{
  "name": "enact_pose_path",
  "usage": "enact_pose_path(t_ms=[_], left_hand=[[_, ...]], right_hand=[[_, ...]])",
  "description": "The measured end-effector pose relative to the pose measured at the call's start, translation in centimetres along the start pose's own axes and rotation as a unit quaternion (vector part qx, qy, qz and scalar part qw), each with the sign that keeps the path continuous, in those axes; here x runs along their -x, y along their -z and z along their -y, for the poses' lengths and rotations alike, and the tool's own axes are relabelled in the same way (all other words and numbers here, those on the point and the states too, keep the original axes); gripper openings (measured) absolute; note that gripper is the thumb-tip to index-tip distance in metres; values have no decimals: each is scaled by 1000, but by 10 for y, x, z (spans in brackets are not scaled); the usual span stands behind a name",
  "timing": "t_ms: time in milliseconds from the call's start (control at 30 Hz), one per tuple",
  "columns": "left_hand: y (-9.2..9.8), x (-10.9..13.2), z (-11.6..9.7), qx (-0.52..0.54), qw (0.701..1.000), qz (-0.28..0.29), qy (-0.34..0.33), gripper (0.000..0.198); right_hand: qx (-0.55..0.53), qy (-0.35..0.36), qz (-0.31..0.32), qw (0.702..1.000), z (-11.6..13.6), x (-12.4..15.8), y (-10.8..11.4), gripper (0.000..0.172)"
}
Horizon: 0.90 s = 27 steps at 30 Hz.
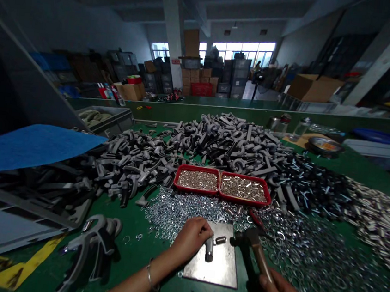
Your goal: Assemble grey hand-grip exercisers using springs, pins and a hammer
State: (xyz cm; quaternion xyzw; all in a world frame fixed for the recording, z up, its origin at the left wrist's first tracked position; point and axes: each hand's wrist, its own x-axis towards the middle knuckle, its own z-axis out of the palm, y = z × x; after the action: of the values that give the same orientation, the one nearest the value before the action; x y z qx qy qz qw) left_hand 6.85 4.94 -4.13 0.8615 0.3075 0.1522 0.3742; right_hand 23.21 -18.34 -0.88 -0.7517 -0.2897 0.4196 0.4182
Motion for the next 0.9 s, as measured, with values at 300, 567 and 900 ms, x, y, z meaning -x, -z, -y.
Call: enact_pose_path(t_ms=[300,567,900], left_hand=[[12,13,-8,-192,968,69,-148,64],[7,34,-8,-112,986,120,-19,111],[4,31,-10,-85,991,104,3,112]], right_hand=[[185,105,46,976,17,-10,1,38],[285,102,74,950,35,-32,-21,36],[214,108,60,969,26,-32,-23,43]])
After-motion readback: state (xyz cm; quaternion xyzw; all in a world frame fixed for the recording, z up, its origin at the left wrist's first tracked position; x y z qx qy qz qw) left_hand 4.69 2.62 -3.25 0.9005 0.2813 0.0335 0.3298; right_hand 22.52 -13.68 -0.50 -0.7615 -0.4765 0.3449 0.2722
